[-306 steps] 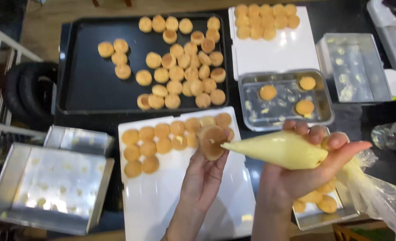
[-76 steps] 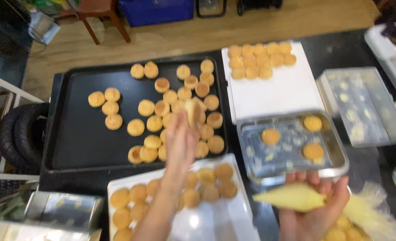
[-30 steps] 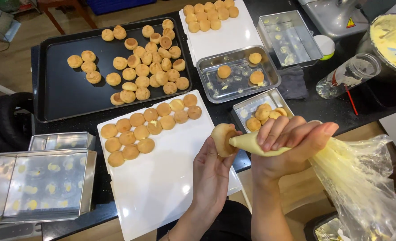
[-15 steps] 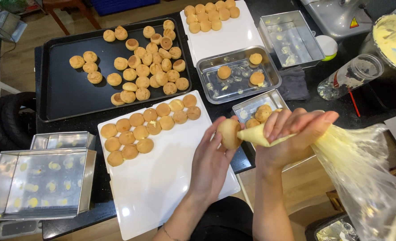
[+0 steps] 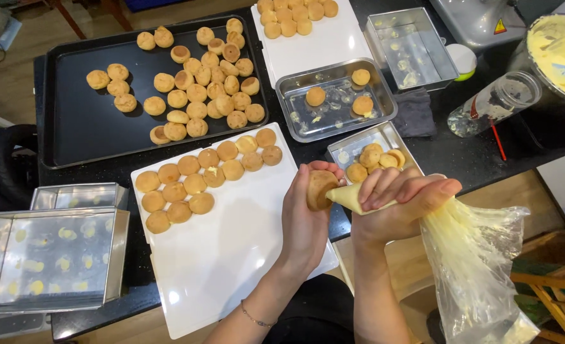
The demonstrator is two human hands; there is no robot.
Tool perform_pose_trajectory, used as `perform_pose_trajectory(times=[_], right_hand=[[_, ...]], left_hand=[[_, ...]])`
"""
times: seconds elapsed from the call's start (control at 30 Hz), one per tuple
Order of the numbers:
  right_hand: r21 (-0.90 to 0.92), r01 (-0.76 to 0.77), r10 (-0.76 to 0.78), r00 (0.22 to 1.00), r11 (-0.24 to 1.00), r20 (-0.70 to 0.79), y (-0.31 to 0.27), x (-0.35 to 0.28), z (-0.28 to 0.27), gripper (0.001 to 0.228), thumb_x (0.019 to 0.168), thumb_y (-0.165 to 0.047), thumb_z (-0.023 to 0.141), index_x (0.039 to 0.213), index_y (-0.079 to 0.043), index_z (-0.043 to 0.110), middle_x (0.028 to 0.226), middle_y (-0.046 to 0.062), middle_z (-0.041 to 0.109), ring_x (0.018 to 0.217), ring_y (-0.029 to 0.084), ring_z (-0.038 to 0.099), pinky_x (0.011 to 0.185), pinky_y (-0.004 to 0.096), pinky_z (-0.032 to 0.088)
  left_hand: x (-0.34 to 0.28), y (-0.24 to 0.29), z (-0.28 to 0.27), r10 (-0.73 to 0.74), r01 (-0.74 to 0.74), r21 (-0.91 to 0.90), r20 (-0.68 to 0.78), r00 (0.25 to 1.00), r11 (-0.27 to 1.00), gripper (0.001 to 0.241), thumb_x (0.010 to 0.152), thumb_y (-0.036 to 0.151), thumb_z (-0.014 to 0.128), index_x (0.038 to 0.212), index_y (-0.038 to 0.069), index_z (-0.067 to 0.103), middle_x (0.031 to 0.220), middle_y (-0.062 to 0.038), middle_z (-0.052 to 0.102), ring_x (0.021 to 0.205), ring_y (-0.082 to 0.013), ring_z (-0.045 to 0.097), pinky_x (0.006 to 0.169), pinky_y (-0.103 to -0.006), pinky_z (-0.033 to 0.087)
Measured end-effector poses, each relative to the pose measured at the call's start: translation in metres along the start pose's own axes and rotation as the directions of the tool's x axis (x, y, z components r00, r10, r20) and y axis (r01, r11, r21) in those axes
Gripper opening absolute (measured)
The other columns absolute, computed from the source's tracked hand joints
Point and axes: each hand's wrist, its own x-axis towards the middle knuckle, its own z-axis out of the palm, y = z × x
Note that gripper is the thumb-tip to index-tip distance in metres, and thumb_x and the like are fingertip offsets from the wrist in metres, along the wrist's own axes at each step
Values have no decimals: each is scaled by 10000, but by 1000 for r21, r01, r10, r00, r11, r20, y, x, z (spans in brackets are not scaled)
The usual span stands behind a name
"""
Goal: Filling pastries with cream using a piping bag.
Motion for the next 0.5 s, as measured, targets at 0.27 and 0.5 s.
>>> perform_pose_trajectory(times=[0.27,0.5], right_hand=[[14,-16,16,1000,1000,-3,1,-3,1,508,1116,-506,513,832,-126,331,545,2,269,361,94,248,333,226,256],[35,-28,26,999,999,37,6,-4,-5,549,1127,-518,501,791,-114,343,550,5,273,366,100,249,346,231,262]], left_hand=[[-3,4,0,-7,7,-7,-20,1000,1000,395,1100,386,436,1168,27,585,1143,-86,646,1108,-171,618,1029,-355,487],[-3,5,-1,7,-6,-15,7,1000,1000,391,1111,386,438,1182,30,583,1153,-91,644,1103,-172,610,1027,-353,482]])
